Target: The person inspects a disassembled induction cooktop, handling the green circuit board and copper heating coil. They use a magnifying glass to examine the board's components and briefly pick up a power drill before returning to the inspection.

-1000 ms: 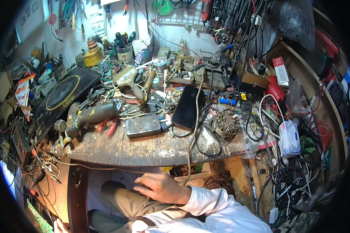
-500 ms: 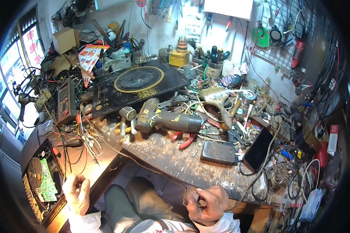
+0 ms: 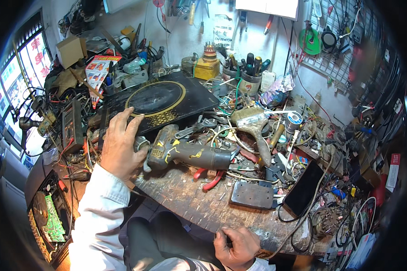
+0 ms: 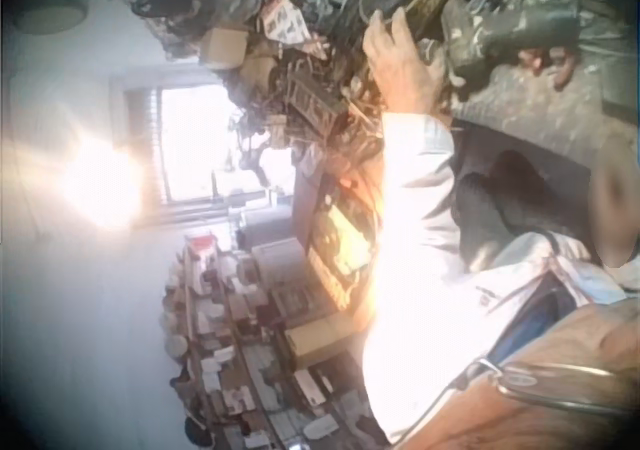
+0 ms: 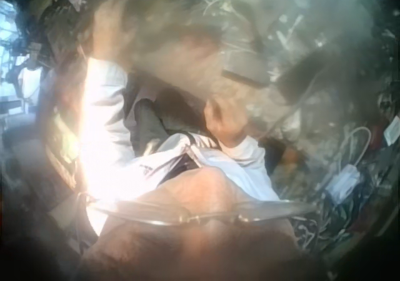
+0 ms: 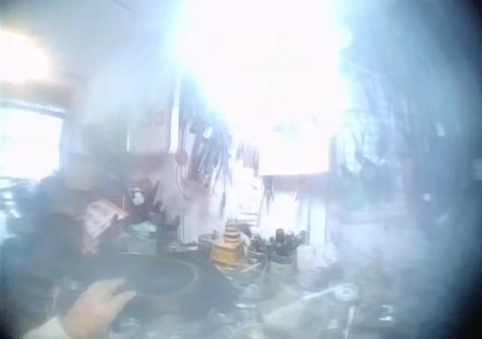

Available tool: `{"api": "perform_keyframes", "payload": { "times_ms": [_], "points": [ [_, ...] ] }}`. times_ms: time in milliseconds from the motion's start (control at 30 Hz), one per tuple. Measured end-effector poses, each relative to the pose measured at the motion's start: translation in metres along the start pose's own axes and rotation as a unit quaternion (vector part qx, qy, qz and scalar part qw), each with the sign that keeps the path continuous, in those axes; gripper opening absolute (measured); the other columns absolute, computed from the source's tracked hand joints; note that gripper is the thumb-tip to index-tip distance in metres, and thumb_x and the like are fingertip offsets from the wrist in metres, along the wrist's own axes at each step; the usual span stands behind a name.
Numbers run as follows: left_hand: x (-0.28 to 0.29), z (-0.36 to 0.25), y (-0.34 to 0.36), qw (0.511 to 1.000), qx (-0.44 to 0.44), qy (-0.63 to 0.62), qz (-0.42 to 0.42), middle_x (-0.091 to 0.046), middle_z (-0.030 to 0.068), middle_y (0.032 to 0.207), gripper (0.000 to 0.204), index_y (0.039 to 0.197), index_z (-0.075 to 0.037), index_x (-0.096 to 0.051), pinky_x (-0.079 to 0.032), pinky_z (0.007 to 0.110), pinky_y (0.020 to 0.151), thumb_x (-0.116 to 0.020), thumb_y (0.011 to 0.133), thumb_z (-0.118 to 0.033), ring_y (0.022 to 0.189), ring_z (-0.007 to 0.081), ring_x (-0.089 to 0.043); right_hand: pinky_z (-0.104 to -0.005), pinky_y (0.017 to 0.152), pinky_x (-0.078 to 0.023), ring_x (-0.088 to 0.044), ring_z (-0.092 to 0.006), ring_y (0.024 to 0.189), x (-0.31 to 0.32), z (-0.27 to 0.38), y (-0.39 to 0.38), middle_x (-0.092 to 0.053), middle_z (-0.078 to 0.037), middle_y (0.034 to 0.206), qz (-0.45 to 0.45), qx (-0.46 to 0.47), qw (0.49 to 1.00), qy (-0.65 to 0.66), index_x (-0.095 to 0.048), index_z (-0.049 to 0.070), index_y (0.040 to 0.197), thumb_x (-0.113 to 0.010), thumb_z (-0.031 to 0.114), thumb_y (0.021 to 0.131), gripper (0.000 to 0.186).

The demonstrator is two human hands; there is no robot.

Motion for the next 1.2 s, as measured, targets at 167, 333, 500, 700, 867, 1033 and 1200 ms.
{"api": "perform_keyframes", "payload": {
  "times_ms": [167,333,500,700,867,1033,1200],
  "points": [
    [-0.014,-0.002,0.015,0.999,-0.008,0.003,-0.036,-0.052,0.0197,0.14,0.07,0.131,-0.004,-0.057,-0.041,0.047,0.109,-0.084,0.067,-0.012,0.13,0.0398,-0.047,-0.0452,0.078,-0.057,-0.071,-0.0381,0.089,-0.004,-0.005,-0.001,-0.072,-0.018,0.095,0.003,0.028,0.999,0.018,-0.07,0.0,0.097,-0.077,0.004,0.079,0.02],
    [-0.014,0.001,0.032,0.997,-0.015,0.037,-0.062,-0.055,0.0197,0.137,0.069,0.126,-0.003,-0.059,-0.042,0.046,0.108,-0.086,0.063,-0.011,0.128,0.0393,-0.051,-0.0449,0.075,-0.056,-0.071,-0.038,0.083,-0.001,-0.003,-0.002,-0.071,-0.02,0.093,0.031,0.022,0.999,0.003,-0.07,-0.002,0.097,-0.077,0.004,0.079,0.02],
    [-0.015,0.002,0.037,0.998,-0.017,0.043,-0.04,-0.054,0.0186,0.138,0.078,0.131,-0.004,-0.057,-0.041,0.046,0.11,-0.088,0.059,-0.012,0.129,0.0375,-0.05,-0.0413,0.06,-0.054,-0.066,-0.0355,0.067,0.002,-0.003,0.0,-0.068,-0.019,0.084,0.058,0.029,0.998,0.005,-0.07,-0.002,0.099,-0.077,0.004,0.079,0.021],
    [-0.016,-0.003,0.039,0.996,-0.043,0.048,-0.065,-0.056,0.0174,0.136,0.07,0.127,-0.005,-0.059,-0.042,0.046,0.107,-0.085,0.061,-0.01,0.126,0.0369,-0.052,-0.0412,0.056,-0.051,-0.063,-0.0352,0.063,0.004,0.0,0.008,-0.065,-0.019,0.079,0.068,0.021,0.997,0.014,-0.069,-0.003,0.1,-0.075,0.002,0.08,0.021],
    [-0.002,0.014,0.051,0.983,-0.04,0.023,-0.178,-0.064,0.0179,0.124,0.053,0.116,-0.002,-0.065,-0.05,0.044,0.099,-0.083,0.066,-0.006,0.114,0.0378,-0.061,-0.0415,0.057,-0.052,-0.063,-0.0356,0.064,0.001,0.001,0.009,-0.066,-0.019,0.08,0.056,0.014,0.998,0.013,-0.069,-0.003,0.099,-0.075,0.0,0.08,0.02],
    [0.013,0.039,0.073,0.955,0.001,0.023,-0.297,-0.064,0.0192,0.125,0.053,0.113,0.0,-0.065,-0.05,0.043,0.1,-0.088,0.066,-0.008,0.117,0.0377,-0.062,-0.0425,0.06,-0.053,-0.064,-0.0372,0.066,0.001,0.005,0.007,-0.067,-0.019,0.081,0.064,-0.012,0.998,-0.017,-0.069,-0.002,0.096,-0.073,0.0,0.081,0.017],
    [0.022,0.065,0.091,0.929,0.002,0.014,-0.371,-0.064,0.0187,0.126,0.058,0.11,0.002,-0.066,-0.055,0.039,0.094,-0.093,0.061,-0.015,0.112,0.0347,-0.065,-0.0418,0.06,-0.052,-0.064,-0.0374,0.066,-0.002,0.008,0.008,-0.068,-0.019,0.08,0.065,-0.043,0.996,-0.036,-0.069,-0.002,0.092,-0.072,0.001,0.083,0.011]
  ]
}}
Point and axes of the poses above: each hand's wrist, its own y-axis towards the middle knuckle, its own x-axis out of the back of the hand, z = x × y, the point moved 2 cm from there along y, towards the middle knuckle
